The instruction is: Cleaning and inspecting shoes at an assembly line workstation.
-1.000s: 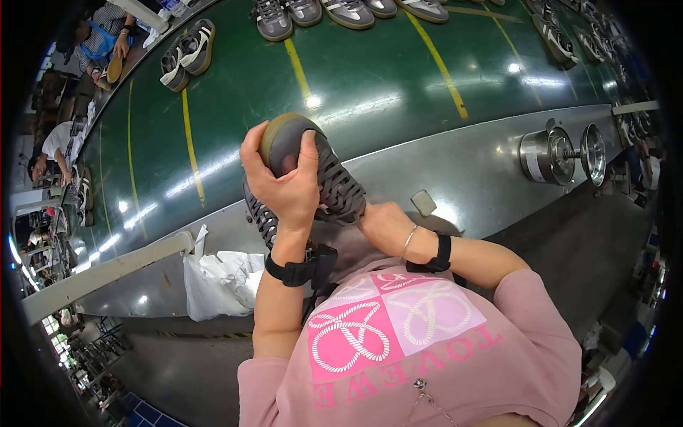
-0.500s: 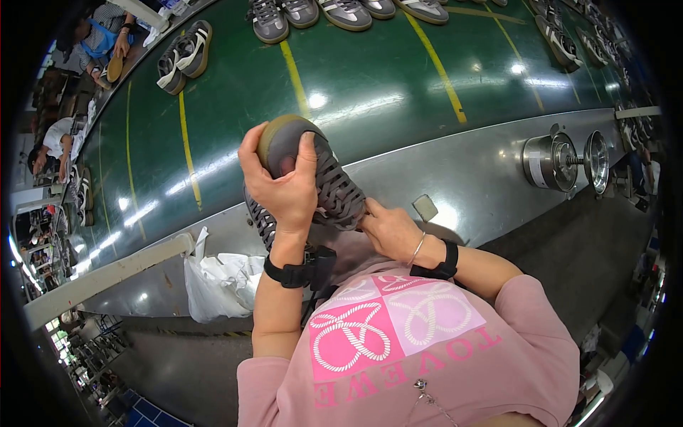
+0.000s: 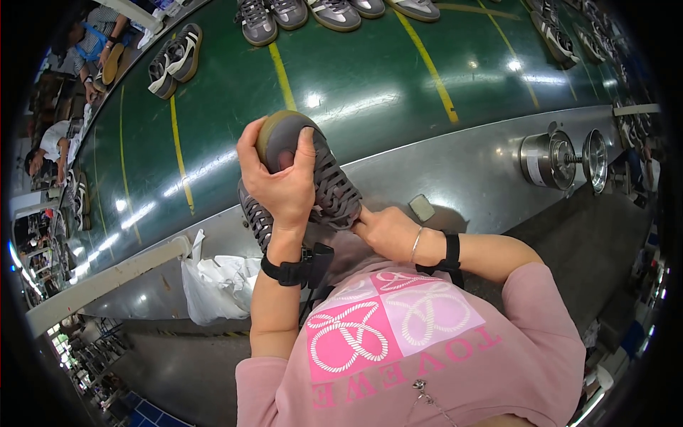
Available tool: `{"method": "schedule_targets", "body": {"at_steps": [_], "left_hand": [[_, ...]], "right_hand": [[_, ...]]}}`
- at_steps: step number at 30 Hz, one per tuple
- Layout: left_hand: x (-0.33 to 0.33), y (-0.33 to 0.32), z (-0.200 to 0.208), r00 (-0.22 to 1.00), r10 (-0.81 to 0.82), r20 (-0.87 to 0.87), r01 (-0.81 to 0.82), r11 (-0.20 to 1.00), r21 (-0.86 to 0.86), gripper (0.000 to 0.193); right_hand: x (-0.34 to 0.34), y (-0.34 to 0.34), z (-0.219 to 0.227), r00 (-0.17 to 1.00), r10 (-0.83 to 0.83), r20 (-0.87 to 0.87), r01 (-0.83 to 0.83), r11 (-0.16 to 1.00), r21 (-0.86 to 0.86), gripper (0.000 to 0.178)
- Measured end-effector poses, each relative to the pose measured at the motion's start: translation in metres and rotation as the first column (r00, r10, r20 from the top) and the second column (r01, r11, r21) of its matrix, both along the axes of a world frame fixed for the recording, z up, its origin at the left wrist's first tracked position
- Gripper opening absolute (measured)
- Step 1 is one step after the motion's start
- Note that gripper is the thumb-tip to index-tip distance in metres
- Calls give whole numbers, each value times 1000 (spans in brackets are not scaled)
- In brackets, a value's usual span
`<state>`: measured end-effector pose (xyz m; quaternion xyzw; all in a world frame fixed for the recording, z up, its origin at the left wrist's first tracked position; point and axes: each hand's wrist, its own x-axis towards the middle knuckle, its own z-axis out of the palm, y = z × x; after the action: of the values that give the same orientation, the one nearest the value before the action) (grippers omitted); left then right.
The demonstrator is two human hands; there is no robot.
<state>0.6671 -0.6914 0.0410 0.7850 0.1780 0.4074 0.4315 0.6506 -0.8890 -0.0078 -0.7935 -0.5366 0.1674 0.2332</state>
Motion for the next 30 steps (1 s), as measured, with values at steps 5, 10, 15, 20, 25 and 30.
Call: {"method": "schedule_targets", "body": {"at_steps": [5, 10, 15, 20, 25, 30], "left_hand": [[3, -15, 3, 999, -20, 28, 21, 999, -27, 51], [1, -15, 4, 1000, 1, 4, -1, 1000, -19, 51], [-1, -8, -2, 1000, 14, 19, -13, 997, -70, 52], [0, 1, -5, 999, 37, -2, -37, 998, -47, 51], [-1, 34, -21, 996, 84, -8, -84, 984, -156, 49], [-5, 74, -49, 991, 128, -50, -137, 951, -279, 46]], "right_hand": [[2, 12, -29, 986, 133, 104, -125, 989, -81, 9], [2, 9, -28, 997, 64, 49, -57, 989, -133, 8], [-1, -9, -8, 1000, 16, 10, -15, 996, -86, 25], [-1, -26, 0, 998, -68, -14, 68, 998, -18, 27], [6, -33, 5, 962, -181, -203, 211, 968, 137, 23], [17, -42, 13, 872, -256, -417, 353, 919, 174, 20]]}}
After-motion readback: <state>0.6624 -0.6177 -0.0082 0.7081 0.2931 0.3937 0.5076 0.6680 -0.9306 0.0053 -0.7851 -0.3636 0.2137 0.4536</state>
